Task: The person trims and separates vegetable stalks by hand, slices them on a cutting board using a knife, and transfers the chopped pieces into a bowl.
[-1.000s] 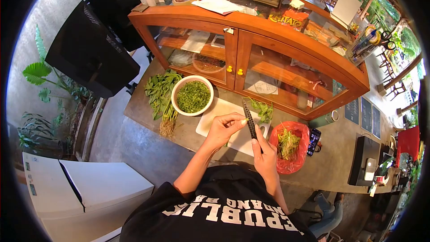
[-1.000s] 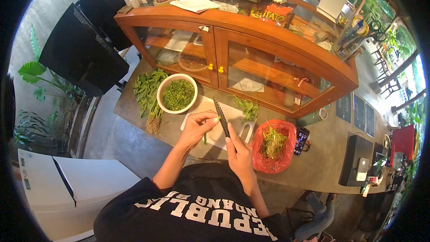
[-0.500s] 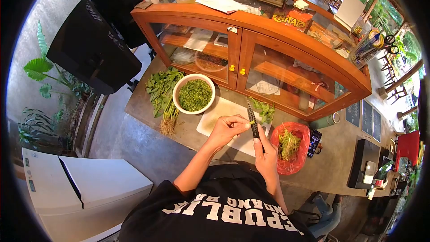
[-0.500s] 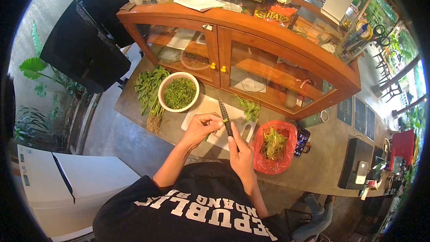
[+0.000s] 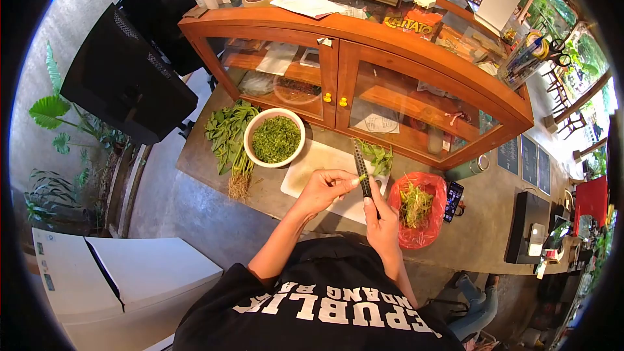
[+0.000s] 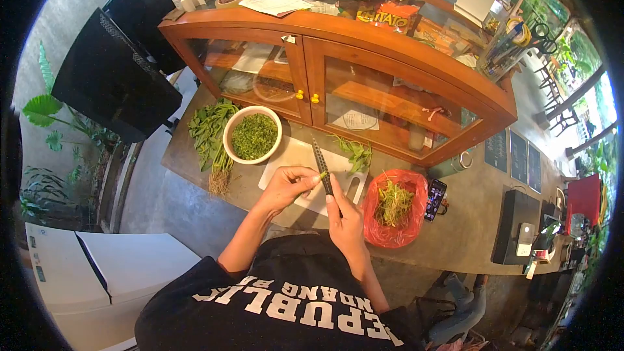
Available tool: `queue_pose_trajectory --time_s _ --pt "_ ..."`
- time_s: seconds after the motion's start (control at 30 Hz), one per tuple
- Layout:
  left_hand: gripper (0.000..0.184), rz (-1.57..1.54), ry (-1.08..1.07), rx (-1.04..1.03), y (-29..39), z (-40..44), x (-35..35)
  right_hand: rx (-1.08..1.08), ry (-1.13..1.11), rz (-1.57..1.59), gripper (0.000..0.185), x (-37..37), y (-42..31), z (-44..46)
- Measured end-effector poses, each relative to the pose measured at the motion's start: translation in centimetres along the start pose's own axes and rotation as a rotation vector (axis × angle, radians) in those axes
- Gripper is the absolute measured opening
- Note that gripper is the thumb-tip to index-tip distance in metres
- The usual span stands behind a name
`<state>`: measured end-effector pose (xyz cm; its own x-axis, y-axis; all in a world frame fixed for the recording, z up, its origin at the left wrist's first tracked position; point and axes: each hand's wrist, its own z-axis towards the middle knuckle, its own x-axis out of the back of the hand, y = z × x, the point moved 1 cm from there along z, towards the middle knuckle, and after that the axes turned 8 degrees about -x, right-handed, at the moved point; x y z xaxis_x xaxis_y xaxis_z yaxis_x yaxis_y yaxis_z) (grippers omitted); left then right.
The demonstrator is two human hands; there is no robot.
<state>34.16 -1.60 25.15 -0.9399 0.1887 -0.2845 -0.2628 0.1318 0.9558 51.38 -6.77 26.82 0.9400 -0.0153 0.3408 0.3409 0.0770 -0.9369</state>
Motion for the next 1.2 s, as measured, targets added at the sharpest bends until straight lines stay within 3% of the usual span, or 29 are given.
queue_pose_trajectory --time_s 0.17,0.4,0.6,0.67,0.8,0.9,0.97,1.0,1.07,1.2 --pt "0.015 -0.114 0.109 -0.083 0.2 0.2 -1.0 0.021 0.037 0.0 0.041 -0.3 0.1 -0.2" --pt "0.013 -0.01 -0.013 -0.004 -0.7 0.5 -0.5 0.03 0.026 -0.005 0.042 -0.3 0.0 -0.2" --pt "0.013 0.017 0.032 -0.06 -0.8 0.4 -0.7 0.035 0.05 -0.026 0.039 -0.2 0.2 0.1" --pt "0.015 -0.014 -0.005 -0.138 0.0 0.1 -1.1 -0.06 0.054 0.015 0.038 0.0 -0.2 0.0" --pt "0.016 0.008 -0.011 -0.103 -0.5 -0.1 -1.1 -0.043 0.07 0.007 0.039 0.2 -0.2 0.2" --pt "0.017 -0.002 0.095 -0.079 -0.4 0.2 -0.8 -0.061 0.03 -0.062 0.04 -0.1 0.5 0.2" --pt "0.017 -0.003 0.108 -0.097 0.1 0.4 -0.7 0.142 0.119 0.016 0.042 -0.8 1.3 -0.1" --pt "0.017 -0.003 0.108 -0.098 0.1 0.4 -0.5 0.143 0.119 0.016 0.042 -0.7 1.2 -0.1" --pt "0.017 0.012 0.014 0.005 -0.3 0.3 -0.4 -0.024 0.048 0.036 0.043 -0.3 0.7 -0.3" --pt "0.017 -0.039 0.04 -0.015 -0.2 0.2 -1.1 -0.084 0.03 -0.005 0.042 0.1 -0.4 -0.2"
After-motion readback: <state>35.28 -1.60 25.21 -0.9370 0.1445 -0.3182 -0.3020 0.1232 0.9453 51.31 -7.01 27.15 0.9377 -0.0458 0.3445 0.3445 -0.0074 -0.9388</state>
